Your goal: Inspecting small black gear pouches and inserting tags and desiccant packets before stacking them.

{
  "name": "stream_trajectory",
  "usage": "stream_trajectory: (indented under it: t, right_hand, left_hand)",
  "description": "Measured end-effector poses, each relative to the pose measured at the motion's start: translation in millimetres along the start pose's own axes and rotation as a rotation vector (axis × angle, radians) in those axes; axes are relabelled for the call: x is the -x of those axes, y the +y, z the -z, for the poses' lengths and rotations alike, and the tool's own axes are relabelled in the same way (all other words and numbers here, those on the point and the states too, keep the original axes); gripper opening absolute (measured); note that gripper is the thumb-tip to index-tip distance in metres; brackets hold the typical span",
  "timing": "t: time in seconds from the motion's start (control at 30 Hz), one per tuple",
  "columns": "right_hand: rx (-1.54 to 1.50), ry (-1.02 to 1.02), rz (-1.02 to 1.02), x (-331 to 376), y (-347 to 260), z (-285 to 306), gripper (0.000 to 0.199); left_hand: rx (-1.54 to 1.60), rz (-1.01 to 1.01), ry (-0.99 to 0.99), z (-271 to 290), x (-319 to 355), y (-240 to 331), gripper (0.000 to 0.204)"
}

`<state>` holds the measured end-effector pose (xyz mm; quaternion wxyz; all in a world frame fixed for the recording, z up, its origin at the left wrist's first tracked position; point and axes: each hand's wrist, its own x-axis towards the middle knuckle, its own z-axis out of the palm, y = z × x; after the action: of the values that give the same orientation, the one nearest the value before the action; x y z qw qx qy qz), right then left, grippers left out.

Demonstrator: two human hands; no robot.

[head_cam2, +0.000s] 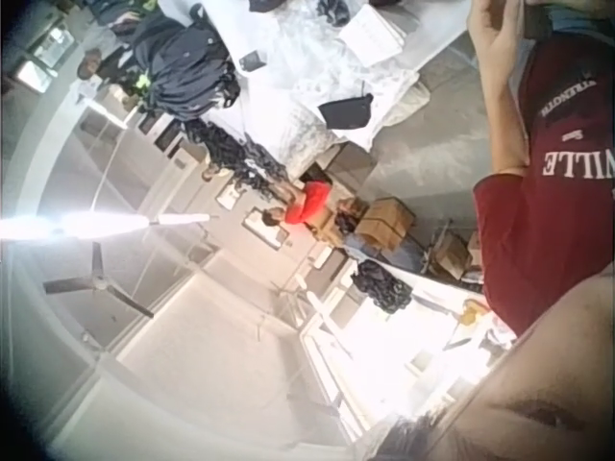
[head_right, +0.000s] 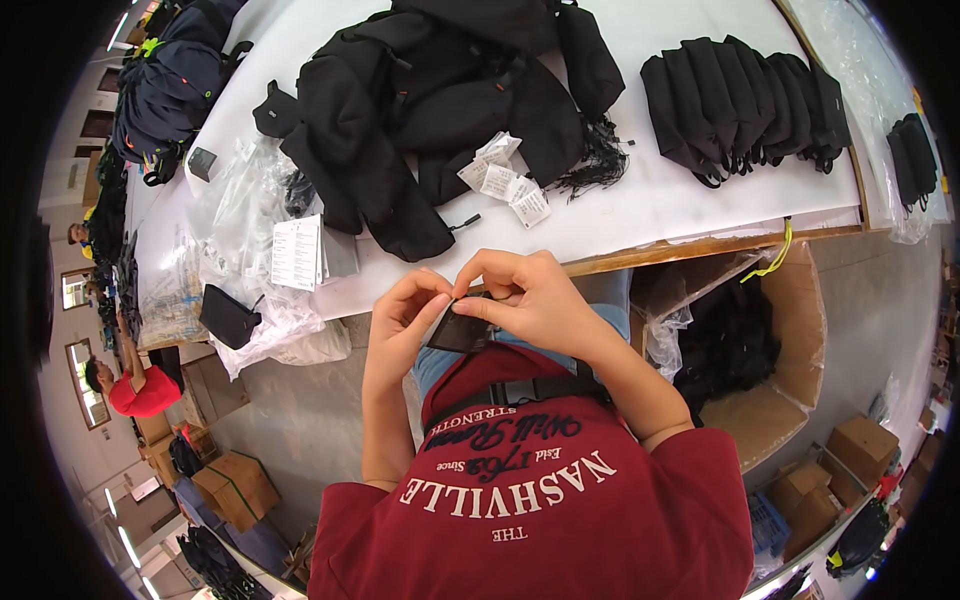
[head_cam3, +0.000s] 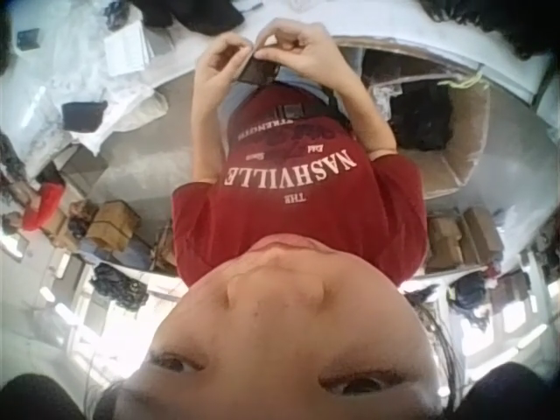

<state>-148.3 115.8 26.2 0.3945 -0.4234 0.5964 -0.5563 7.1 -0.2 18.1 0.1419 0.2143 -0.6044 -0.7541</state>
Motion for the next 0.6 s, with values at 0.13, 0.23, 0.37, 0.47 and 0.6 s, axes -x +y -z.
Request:
stream_trajectory:
  t: [0.13,0.23,0.37,0.47,0.6]
  right_hand:
    - [-0.071,-0.054,-0.024,0.3,4.3,2.0,0.013]
    - [-0.264,-0.092,-0.085,0.0,5.0,0.5,0.014]
    - [-0.359,-0.137,-0.188,-2.0,7.7,5.9,0.014]
    - [-0.399,-0.082,-0.234,1.6,13.7,11.9,0.013]
    - [-0.376,0.029,-0.211,6.5,17.8,13.8,0.012]
  left_hand:
    - [-0.022,-0.008,-0.012,-1.7,-1.4,-1.2,0.006]
    - [0.008,0.008,0.013,-10.2,-4.7,1.8,0.008]
    - [-0.087,-0.102,0.078,-13.8,-24.1,3.0,0.009]
    - [-0.228,-0.120,0.087,-6.5,-57.2,3.2,0.009]
    - [-1.399,-0.519,0.466,43.8,-146.0,-13.4,0.032]
